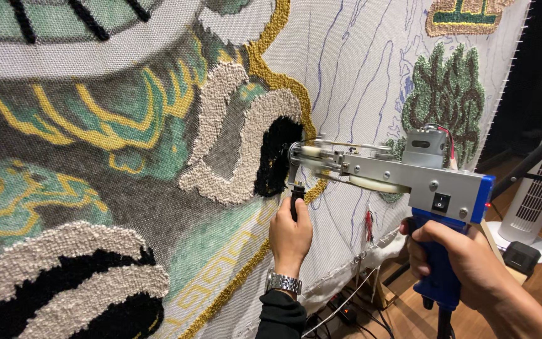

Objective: The person uses a handheld tufting gun to apply black yarn into a stretched canvas, following a pre-drawn design. The operator guides the tool along the contours of the pattern, filling in a specific section of the artwork.

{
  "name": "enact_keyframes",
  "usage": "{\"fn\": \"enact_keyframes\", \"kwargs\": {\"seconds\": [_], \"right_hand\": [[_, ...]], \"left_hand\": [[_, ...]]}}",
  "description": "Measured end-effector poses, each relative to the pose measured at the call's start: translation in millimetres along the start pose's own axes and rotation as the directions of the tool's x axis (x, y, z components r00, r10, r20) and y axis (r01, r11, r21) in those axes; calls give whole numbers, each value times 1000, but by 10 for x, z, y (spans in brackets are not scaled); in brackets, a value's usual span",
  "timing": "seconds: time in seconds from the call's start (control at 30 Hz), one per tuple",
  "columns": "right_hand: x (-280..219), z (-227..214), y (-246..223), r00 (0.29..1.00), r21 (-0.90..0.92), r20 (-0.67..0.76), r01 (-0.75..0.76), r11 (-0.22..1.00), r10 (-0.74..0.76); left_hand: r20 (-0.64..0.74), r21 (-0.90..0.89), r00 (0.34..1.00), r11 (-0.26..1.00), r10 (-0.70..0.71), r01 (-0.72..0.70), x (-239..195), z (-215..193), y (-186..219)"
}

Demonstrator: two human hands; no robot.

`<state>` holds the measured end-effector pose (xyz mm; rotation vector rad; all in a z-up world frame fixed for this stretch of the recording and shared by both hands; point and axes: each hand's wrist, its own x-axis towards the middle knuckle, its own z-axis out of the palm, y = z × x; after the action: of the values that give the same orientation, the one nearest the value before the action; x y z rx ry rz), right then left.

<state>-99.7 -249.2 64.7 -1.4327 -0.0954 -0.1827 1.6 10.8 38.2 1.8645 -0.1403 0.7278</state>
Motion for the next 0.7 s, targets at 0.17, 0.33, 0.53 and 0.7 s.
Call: {"fn": "enact_keyframes", "kwargs": {"seconds": [0.17,0.33,0.53,0.7], "right_hand": [[77,-174,110,999,-36,-32,10,999,-11],[54,-411,210,998,93,-38,-40,995,44],[66,-869,193,999,112,-7,-34,993,35],[93,-1380,227,993,143,122,-20,989,3]], "left_hand": [[43,-28,999,1000,-5,6,8,39,-4],[51,-166,997,985,65,-55,-33,157,32],[352,-409,927,871,-126,273,10,376,67],[559,-612,828,693,38,381,-20,640,22]]}}
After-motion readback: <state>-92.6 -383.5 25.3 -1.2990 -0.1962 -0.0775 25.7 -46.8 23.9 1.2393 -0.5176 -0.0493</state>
